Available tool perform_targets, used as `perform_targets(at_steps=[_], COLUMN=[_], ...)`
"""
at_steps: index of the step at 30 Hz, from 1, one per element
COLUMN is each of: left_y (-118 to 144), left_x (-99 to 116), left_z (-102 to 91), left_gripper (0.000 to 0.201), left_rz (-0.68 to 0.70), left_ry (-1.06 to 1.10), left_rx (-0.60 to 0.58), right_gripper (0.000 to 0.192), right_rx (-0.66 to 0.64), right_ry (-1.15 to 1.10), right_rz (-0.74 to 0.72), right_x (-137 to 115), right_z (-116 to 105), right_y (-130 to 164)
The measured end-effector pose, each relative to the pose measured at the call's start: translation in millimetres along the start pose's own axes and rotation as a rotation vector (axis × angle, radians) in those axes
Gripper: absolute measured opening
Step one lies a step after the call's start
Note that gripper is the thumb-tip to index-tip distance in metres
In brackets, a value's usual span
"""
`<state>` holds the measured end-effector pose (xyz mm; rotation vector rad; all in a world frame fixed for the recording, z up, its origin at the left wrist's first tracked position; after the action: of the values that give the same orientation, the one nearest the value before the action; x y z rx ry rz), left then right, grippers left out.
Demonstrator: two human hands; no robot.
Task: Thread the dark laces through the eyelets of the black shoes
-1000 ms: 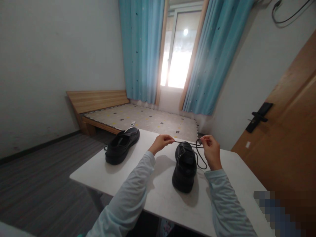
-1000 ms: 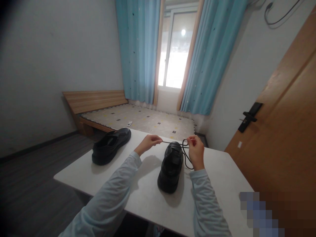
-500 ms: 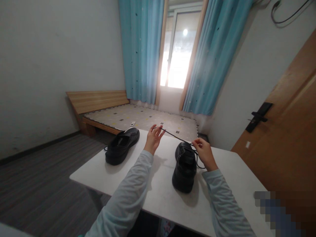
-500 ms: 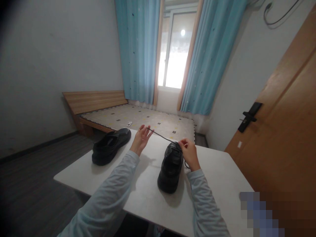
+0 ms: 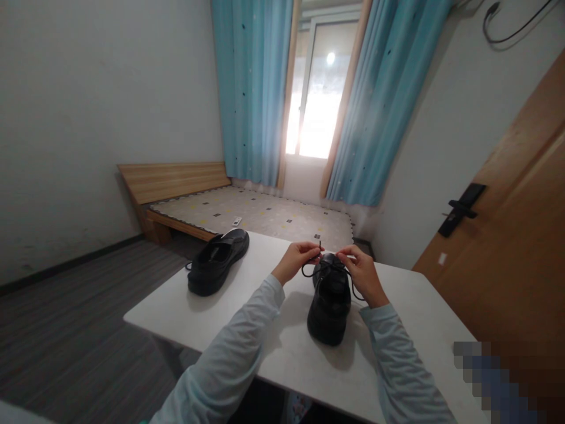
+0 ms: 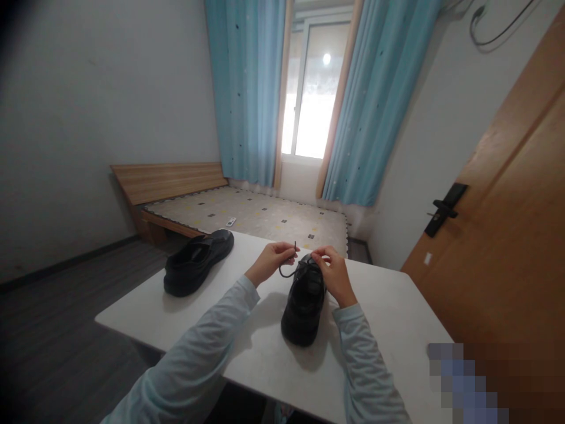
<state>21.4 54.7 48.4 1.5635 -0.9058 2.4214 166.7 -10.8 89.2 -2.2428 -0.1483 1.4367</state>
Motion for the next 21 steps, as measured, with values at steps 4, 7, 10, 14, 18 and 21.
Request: perform_targets(at_steps=[4,7,10,14,18,21], left_y=[4.8,7.5,9.2,9.3,10.7,12.8], left_x=[-1.1,0.2,-0.1,-2.6,-4.1,-1.3], left_z=[13.7,22.1,28.5,30.7,32.7,35.6], left_gripper=[0.039,0.04,0.04,0.037,0.037,0.037], left_rz=[-0.016,-0.022,-0.024,-0.028,-0.062,-0.082], left_ry=[-0.063,-0.084,-0.087,-0.087,-0.092,-0.1], left_rx=[-0.074,-0.14,-0.192,-0.204,-0.217,-0.228], right_gripper=[0.02,0.019,0.02,0.021,0.021,0.022], right_rx=[-0.024,-0.008,0.006,0.012,0.015,0.018], right_ry=[-0.016,-0.008,-0.004,-0.014,-0.026,-0.025], right_rz=[-0.019,-0.023,-0.004,0.009,0.009,0.01], right_x=[-6.6,-9.3,-6.9,-2.3,-0.8,-1.3], right_z=[3.5,3.1,1.9,1.1,1.5,1.3], right_y=[2.6,3.3,2.7,1.8,1.5,1.6])
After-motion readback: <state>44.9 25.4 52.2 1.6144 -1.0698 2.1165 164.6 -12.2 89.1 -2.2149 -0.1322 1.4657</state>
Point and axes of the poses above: each hand's wrist, its own y-axis away from the middle knuckle, its own z-axis out of the palm, x = y × z, the point moved 8 cm from there along -y, towards the middle knuckle, and after that the axes turned 9 degrees about z, right-handed, at the moved point
